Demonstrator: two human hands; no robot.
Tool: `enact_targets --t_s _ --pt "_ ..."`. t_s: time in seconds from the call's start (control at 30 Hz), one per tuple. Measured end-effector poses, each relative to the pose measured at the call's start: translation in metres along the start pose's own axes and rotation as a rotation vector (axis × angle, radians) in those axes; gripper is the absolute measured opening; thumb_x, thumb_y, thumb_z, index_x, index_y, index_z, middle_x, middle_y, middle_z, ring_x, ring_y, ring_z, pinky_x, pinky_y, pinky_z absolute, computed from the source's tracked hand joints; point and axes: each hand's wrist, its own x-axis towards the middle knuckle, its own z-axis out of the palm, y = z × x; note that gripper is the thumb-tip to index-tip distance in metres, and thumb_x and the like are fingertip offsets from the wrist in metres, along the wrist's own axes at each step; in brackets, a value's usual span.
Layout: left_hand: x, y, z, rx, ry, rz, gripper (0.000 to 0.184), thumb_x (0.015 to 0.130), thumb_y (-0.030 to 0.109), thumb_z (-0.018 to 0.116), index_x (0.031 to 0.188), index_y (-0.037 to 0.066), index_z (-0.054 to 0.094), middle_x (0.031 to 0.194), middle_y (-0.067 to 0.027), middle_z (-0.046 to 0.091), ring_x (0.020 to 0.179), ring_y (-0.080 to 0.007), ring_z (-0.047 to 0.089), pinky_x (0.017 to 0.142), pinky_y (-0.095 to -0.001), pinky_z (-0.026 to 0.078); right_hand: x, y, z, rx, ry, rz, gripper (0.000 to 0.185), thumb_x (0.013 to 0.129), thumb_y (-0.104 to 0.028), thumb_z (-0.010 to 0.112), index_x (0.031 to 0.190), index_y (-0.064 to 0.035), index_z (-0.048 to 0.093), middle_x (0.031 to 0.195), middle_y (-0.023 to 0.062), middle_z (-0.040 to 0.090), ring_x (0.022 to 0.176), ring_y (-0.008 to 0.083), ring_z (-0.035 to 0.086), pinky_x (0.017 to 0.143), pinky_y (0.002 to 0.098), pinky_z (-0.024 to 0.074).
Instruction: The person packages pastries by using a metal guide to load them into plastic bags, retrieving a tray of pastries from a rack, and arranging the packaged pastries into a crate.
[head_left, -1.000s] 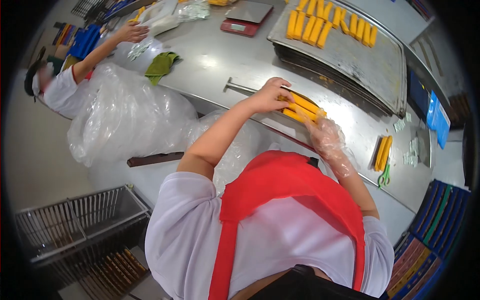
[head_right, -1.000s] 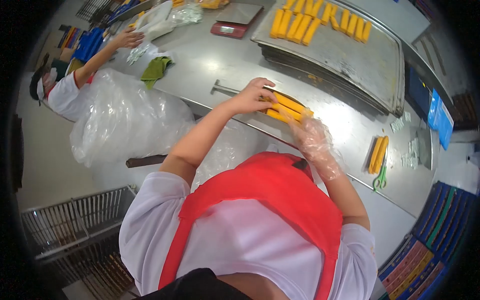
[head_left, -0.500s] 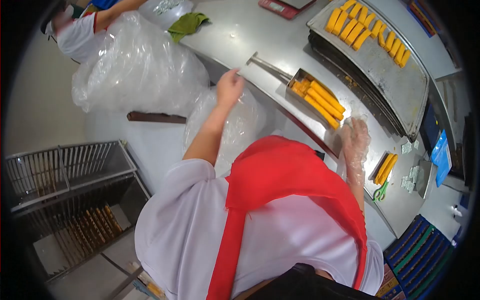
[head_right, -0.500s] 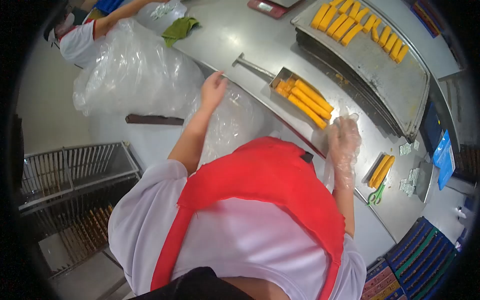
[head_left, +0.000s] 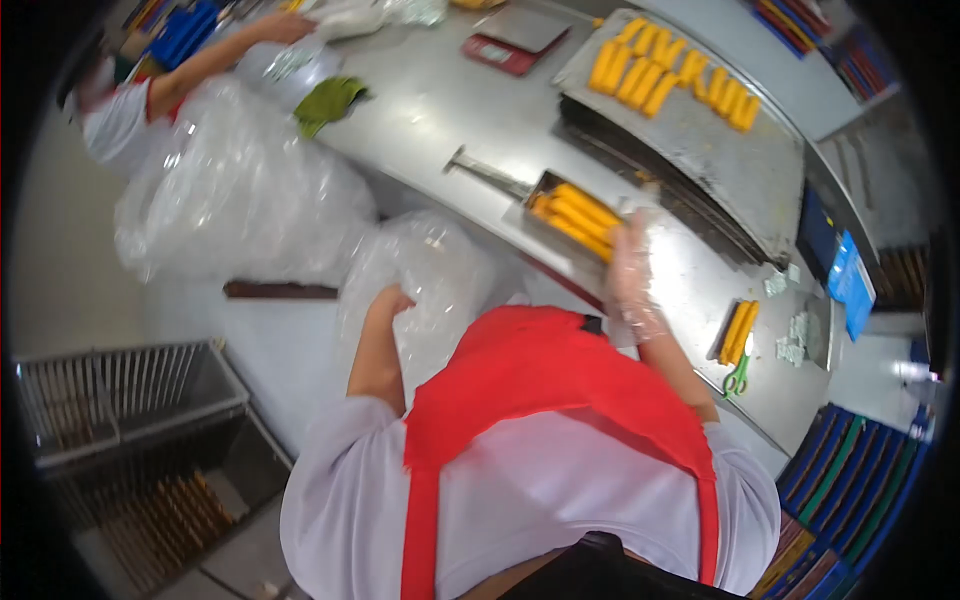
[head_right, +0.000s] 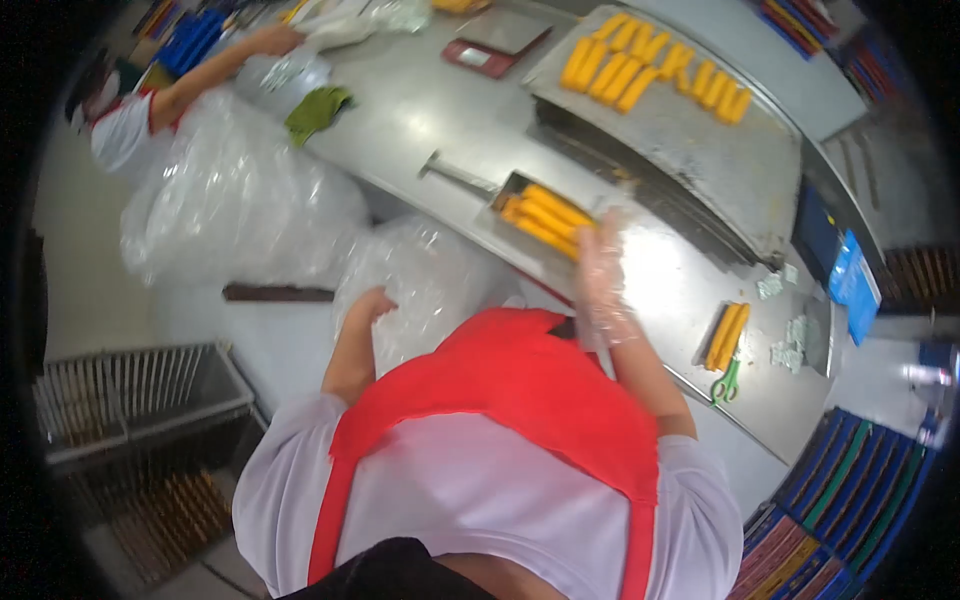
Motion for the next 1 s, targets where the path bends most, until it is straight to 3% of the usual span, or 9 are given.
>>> enact_targets --t_s 0.13,0.2,0.23,0.33,0.43,0.5,0.53,0.6,1.0 --pt "-0.031 0.036 -0.01 -0.247 0.071 0.106 0.06 0.068 0.025 0.068 0.12 0.001 0.048 0.078 -0.0142 0.062 0.063 -0.0205 0.057 0.054 -0.0338 0.046 0.025 -0.005 -0.018 -0.013 0.106 -0.292 0.056 0.089 -0.025 0.041 0.136 0.0014 0.022 0.14 0.0233 0.023 0.131 0.0298 0.02 0.106 0.0343 0.0168" --pt "-0.033 0.038 -0.014 -0.437 -0.042 0.143 0.062 0.073 0.023 0.063 0.127 0.004 0.041 0.08 -0.0061 0.057 0.064 -0.0126 0.048 0.052 -0.0281 0.04 0.052 -0.009 -0.049 0.018 0.261 -0.453 0.053 0.09 -0.033 0.045 0.128 0.0019 0.037 0.128 0.0202 0.043 0.121 0.0291 0.039 0.101 0.0343 0.0293" --pt "-0.035 0.039 -0.015 -0.428 -0.047 0.155 0.062 0.073 0.023 0.063 0.127 0.004 0.041 0.08 -0.0061 0.057 0.064 -0.0126 0.048 0.052 -0.0281 0.04 0.055 -0.033 -0.07 0.01 0.237 -0.173 0.049 0.086 -0.031 0.05 0.12 0.0038 0.046 0.112 0.0183 0.056 0.107 0.0268 0.051 0.092 0.033 0.0383" --pt "-0.041 0.047 -0.019 -0.5 -0.04 0.236 0.049 0.074 0.022 0.061 0.117 0.002 0.05 0.078 -0.0037 0.056 0.065 -0.0117 0.047 0.055 -0.0248 0.039 0.1 -0.065 -0.086 -0.215 0.269 -0.122 0.055 0.079 -0.029 0.057 0.119 0.0056 0.045 0.107 0.0218 0.057 0.103 0.0299 0.053 0.089 0.034 0.0399" --pt "-0.052 0.069 -0.023 -0.676 -0.008 0.361 0.039 0.077 0.021 0.059 0.109 0.001 0.054 0.077 -0.0027 0.055 0.066 -0.0104 0.046 0.059 -0.0228 0.039 0.144 -0.079 -0.05 -0.364 0.222 -0.217 0.072 0.077 -0.029 0.057 0.136 -0.0039 0.023 0.133 0.0231 0.036 0.122 0.0368 0.036 0.099 0.0396 0.0318" --pt "-0.06 0.087 -0.029 -0.76 0.036 0.468 0.039 0.078 0.018 0.06 0.112 0.001 0.053 0.071 0.0001 0.053 0.062 -0.0076 0.045 0.055 -0.0206 0.036 0.171 -0.089 -0.019 -0.451 0.236 -0.017 0.079 0.075 -0.029 0.059 0.138 -0.0079 0.017 0.134 0.0232 0.033 0.124 0.0383 0.031 0.1 0.0394 0.0324" --pt "-0.062 0.095 -0.031 -0.757 0.033 0.472 0.039 0.078 0.018 0.06 0.112 0.001 0.053 0.071 0.0001 0.053 0.062 -0.0076 0.045 0.055 -0.0206 0.036 0.178 -0.094 -0.011 -0.452 0.24 -0.015 0.079 0.075 -0.029 0.059 0.138 -0.0079 0.017 0.134 0.0232 0.033 0.124 0.0383 0.031 0.1 0.0394 0.0324" --pt "-0.063 0.106 -0.035 -0.79 -0.005 0.571 0.037 0.08 0.015 0.059 0.113 0.001 0.052 0.069 0.0024 0.05 0.061 -0.0048 0.042 0.054 -0.0192 0.034 0.186 -0.101 -0.001 -0.502 0.361 -0.022 0.075 0.068 -0.025 0.065 0.132 -0.0033 0.032 0.104 0.0269 0.055 0.105 0.0381 0.051 0.09 0.0417 0.0397" --pt "-0.067 0.102 -0.051 -0.723 0.029 0.602 0.037 0.08 0.014 0.058 0.115 0.003 0.052 0.069 0.0049 0.047 0.06 -0.004 0.039 0.052 -0.0188 0.031 0.176 -0.066 -0.054 -0.723 0.277 -0.135 0.051 0.073 -0.019 0.053 0.123 -0.0169 0.046 0.102 0.0196 0.058 0.095 0.0361 0.054 0.08 0.0427 0.044"
